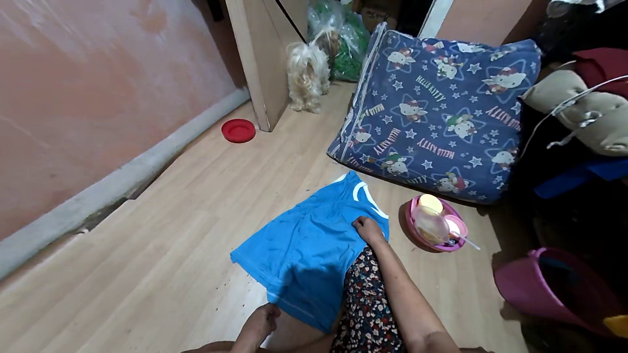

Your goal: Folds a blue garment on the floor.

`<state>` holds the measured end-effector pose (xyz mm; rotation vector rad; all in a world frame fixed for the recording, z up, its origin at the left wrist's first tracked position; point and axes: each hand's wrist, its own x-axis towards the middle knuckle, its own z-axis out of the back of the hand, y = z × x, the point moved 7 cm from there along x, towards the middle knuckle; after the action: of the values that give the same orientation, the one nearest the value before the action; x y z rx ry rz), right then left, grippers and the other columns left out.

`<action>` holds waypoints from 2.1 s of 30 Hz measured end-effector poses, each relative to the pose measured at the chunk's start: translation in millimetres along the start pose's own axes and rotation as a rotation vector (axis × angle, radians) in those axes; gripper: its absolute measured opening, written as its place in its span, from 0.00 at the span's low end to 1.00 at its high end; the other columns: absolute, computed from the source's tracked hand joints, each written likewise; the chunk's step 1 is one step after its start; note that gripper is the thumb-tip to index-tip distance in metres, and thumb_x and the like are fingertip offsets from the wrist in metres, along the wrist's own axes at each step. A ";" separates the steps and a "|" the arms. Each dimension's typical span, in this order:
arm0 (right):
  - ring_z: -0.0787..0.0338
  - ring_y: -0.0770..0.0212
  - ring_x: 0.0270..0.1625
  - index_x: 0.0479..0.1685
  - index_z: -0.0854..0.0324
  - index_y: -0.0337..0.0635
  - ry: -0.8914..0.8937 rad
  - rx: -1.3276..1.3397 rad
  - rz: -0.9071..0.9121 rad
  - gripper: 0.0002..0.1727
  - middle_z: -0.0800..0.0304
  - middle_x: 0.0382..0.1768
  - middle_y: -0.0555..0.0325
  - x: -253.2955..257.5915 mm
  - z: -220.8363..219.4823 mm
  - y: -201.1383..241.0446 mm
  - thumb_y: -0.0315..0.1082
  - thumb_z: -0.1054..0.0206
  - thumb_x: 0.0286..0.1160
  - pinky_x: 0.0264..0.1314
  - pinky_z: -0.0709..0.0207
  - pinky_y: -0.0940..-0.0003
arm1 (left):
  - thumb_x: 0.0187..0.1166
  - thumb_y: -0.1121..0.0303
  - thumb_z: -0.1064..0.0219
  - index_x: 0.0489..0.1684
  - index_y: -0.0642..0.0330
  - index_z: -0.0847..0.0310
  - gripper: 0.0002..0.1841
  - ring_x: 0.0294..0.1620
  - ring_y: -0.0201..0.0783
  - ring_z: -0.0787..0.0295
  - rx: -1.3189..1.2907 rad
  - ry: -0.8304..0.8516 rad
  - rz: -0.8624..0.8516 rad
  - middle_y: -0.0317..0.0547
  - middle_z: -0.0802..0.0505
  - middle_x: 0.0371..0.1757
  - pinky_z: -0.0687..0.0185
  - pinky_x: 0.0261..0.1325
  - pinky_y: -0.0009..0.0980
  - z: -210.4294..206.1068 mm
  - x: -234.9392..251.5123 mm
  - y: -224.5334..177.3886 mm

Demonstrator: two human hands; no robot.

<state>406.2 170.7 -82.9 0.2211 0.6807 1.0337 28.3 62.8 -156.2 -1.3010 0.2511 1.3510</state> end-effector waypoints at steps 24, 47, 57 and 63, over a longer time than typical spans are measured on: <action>0.14 0.42 0.68 0.62 0.15 0.37 0.006 -0.003 -0.014 0.20 0.11 0.61 0.39 0.1 -0.9 0.9 0.41 0.46 0.91 0.72 0.27 0.39 | 0.88 0.76 0.46 0.67 0.71 0.21 0.16 0.55 0.55 0.10 -0.015 -0.003 -0.001 0.64 0.09 0.55 0.21 0.67 0.52 0.2 1.8 1.9; 0.14 0.44 0.67 0.62 0.15 0.36 -0.014 0.004 -0.006 0.19 0.11 0.60 0.40 -2.9 1.8 2.9 0.40 0.45 0.91 0.73 0.27 0.41 | 0.91 0.69 0.44 0.64 0.71 0.19 0.16 0.56 0.54 0.09 -0.024 0.009 0.002 0.63 0.09 0.56 0.20 0.68 0.51 1.6 2.0 -0.4; 0.14 0.43 0.68 0.62 0.15 0.36 -0.017 0.002 0.008 0.19 0.11 0.61 0.39 -1.3 0.9 2.9 0.39 0.46 0.91 0.73 0.28 0.40 | 0.92 0.71 0.49 0.65 0.75 0.21 0.17 0.63 0.57 0.12 0.039 0.019 0.016 0.67 0.10 0.60 0.24 0.73 0.52 3.8 -4.6 -10.5; 0.13 0.44 0.67 0.61 0.15 0.37 -0.017 -0.008 -0.004 0.19 0.10 0.60 0.41 -0.9 0.7 1.5 0.40 0.46 0.91 0.72 0.27 0.41 | 0.89 0.74 0.45 0.63 0.70 0.20 0.14 0.57 0.53 0.10 0.004 0.003 0.028 0.61 0.08 0.54 0.20 0.67 0.51 0.6 2.7 1.4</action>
<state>405.2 170.8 -81.3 0.2211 0.6608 1.0292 27.6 64.3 -158.8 -1.3007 0.2742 1.3716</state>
